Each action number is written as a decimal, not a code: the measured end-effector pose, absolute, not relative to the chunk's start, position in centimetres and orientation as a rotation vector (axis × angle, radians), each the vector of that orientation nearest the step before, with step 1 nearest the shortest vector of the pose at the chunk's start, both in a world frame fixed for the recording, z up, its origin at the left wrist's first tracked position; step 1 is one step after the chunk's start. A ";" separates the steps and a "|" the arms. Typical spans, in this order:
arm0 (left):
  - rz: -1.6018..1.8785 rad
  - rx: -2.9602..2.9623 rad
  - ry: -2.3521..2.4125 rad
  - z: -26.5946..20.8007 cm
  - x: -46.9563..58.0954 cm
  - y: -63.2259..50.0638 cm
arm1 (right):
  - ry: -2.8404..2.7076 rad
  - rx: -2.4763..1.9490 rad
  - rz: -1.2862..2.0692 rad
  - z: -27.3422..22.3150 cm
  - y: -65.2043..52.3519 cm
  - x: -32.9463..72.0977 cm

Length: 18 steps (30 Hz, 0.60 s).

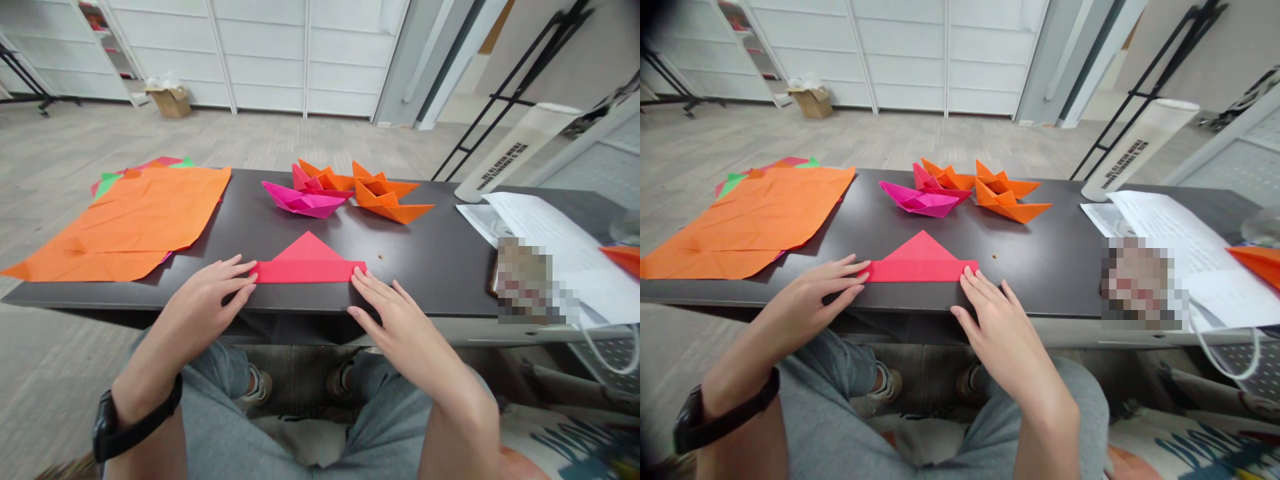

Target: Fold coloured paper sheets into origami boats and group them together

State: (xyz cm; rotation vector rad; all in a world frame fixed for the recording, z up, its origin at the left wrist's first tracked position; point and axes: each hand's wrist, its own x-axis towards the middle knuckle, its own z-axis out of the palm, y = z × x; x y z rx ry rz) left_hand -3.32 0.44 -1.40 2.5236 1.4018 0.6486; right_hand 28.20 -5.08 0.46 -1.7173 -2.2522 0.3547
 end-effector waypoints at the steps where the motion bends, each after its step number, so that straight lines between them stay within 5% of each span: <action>1: 0.672 2.531 1.435 -1.5 -3.5 0.5 | -2.248 -1.720 0.358 0.7 -5.2 28.1; 18: 0.841 2.529 1.629 -2.8 -0.3 1.8 | -2.236 -1.745 0.344 1.3 -5.0 27.5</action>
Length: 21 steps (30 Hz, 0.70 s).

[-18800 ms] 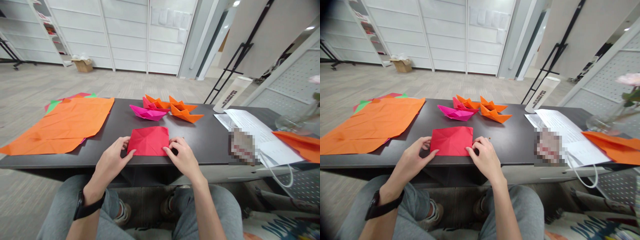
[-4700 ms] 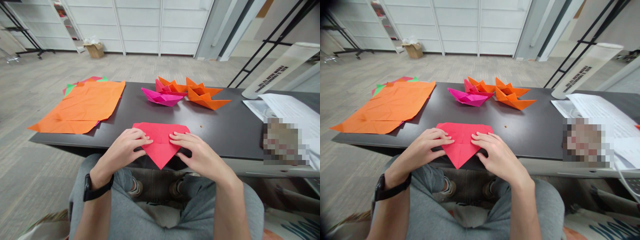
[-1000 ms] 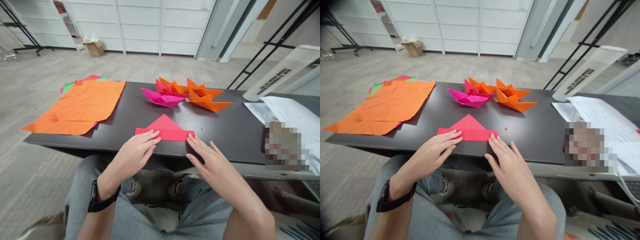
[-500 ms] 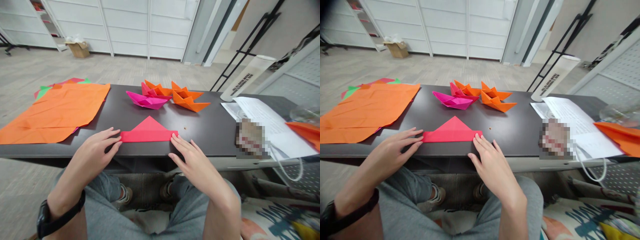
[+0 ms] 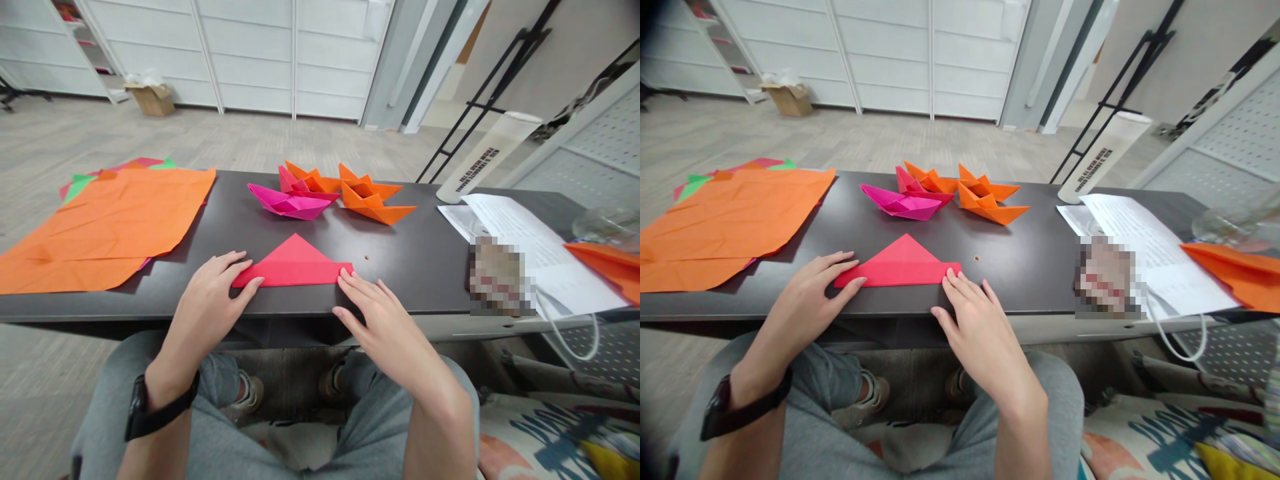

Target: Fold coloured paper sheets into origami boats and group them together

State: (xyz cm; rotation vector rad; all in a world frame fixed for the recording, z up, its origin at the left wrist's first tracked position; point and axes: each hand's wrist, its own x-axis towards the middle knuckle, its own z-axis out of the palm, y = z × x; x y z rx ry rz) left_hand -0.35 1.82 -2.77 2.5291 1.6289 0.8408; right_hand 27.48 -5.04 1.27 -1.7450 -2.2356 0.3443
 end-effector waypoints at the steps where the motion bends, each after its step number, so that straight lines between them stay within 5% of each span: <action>1: 0.841 2.527 1.638 -2.7 -0.2 1.8 | -2.235 -1.750 0.343 1.3 -5.0 27.5; 21: 0.979 2.374 1.533 -1.6 0.1 1.6 | -1.914 -1.665 0.255 0.2 -2.5 27.0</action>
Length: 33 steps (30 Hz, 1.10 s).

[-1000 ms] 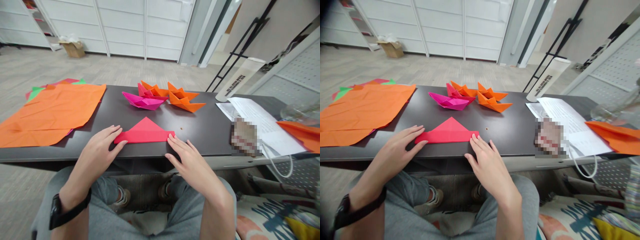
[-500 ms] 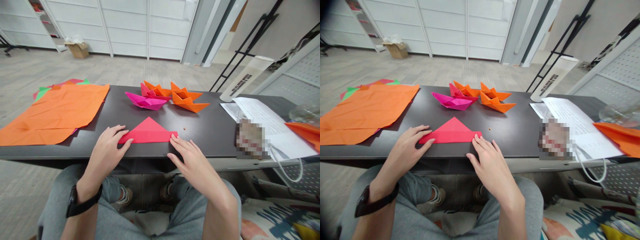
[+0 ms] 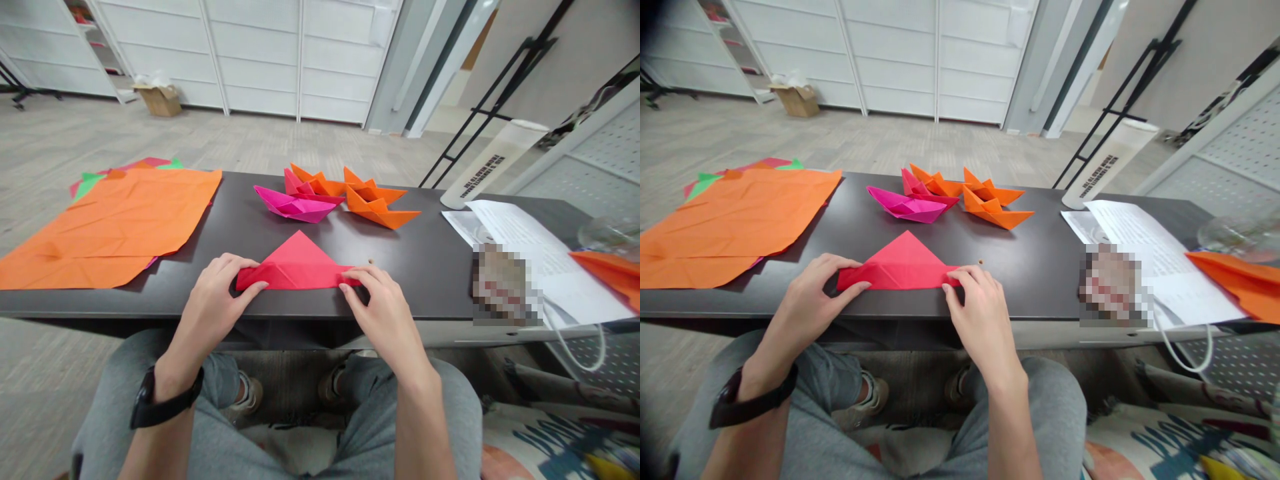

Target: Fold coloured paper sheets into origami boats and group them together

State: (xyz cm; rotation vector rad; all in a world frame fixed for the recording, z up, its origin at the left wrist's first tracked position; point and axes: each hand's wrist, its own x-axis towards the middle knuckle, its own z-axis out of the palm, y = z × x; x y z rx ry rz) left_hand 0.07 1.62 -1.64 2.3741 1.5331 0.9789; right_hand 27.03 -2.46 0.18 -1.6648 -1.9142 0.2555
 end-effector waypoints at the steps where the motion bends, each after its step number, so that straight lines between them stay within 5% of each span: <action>1: 1.003 2.372 1.511 -1.6 0.1 1.6 | -1.900 -1.668 0.247 0.1 -2.3 27.0; 33: 1.061 2.341 1.403 -1.9 0.1 1.6 | -1.670 -1.349 0.505 -1.1 -1.1 28.1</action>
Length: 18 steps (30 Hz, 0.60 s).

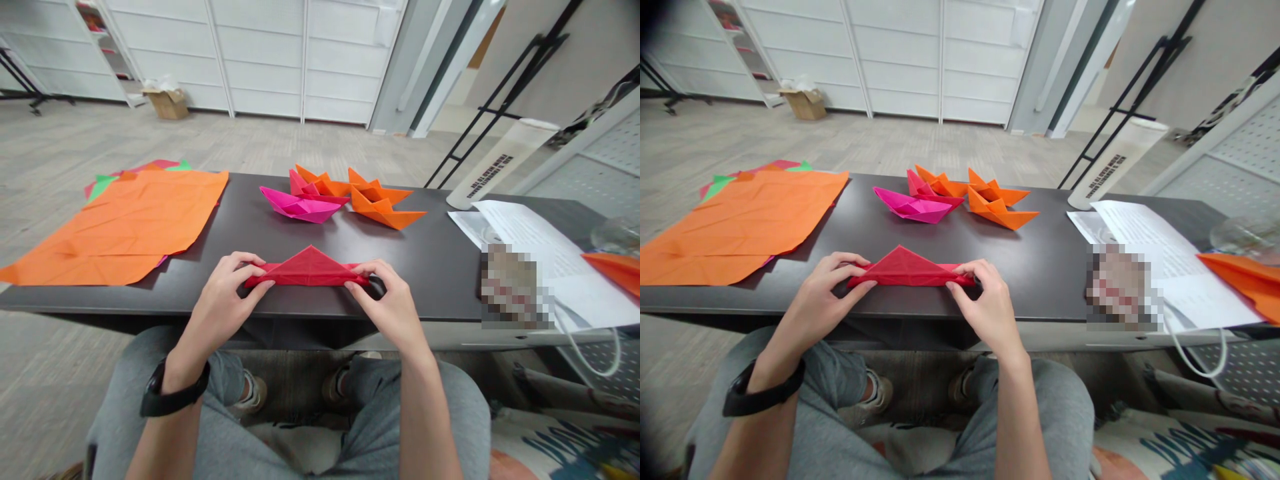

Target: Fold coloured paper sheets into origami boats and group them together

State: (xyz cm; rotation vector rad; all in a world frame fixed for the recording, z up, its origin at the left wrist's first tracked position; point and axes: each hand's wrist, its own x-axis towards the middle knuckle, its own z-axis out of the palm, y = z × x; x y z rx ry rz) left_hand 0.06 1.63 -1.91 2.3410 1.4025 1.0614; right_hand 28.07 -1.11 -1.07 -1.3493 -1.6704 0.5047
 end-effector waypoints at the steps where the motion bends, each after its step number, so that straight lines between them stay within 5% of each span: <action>1: 1.062 2.344 1.404 -1.9 0.1 1.6 | -1.664 -1.359 0.506 -1.1 -1.1 28.1; 18: 1.092 2.311 1.468 -2.6 0.0 1.9 | -1.613 -1.481 0.486 -0.9 -1.1 27.9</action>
